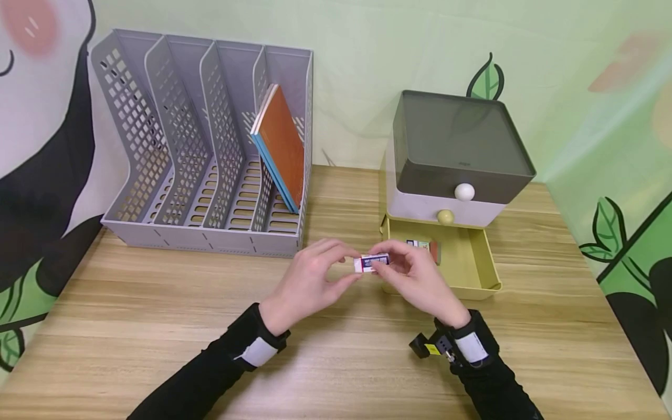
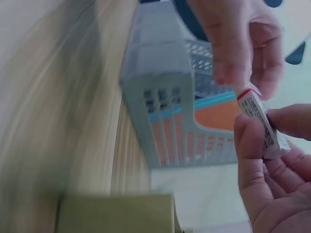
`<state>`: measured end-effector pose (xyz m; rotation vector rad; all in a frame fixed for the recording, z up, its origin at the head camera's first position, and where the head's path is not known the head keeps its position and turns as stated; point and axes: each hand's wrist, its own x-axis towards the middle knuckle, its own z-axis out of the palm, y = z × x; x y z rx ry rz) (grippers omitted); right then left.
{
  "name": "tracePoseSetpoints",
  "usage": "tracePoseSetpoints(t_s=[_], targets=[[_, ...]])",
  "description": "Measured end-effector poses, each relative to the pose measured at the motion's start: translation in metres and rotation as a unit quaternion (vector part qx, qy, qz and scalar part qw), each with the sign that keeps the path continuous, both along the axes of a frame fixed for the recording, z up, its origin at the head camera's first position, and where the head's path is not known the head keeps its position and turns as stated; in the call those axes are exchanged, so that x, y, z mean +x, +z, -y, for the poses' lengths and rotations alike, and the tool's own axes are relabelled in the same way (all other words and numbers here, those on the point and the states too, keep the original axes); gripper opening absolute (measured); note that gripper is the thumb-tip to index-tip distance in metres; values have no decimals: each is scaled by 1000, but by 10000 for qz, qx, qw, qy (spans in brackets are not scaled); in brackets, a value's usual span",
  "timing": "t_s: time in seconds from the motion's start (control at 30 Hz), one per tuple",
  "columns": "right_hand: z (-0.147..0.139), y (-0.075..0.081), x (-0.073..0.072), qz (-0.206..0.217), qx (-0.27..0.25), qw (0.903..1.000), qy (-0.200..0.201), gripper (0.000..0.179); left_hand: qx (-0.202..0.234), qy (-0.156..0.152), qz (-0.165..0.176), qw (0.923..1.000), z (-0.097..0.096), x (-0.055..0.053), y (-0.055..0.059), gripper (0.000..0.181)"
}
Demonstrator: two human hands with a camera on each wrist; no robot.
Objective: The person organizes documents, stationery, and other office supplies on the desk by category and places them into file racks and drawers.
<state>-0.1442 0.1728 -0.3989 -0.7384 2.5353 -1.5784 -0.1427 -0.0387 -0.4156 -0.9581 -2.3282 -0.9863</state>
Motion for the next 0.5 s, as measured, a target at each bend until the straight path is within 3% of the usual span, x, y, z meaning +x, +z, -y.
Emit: tracePoseSetpoints(t_s=[0.2,0.5], targets=[[2,-1,2,-1251,886,9880,-200,15,35,129,502,9986,0,0,0,33],[1,2,5,-1503,1026,9833,-17,16,81,-159,1153,9932,-3,0,0,22]])
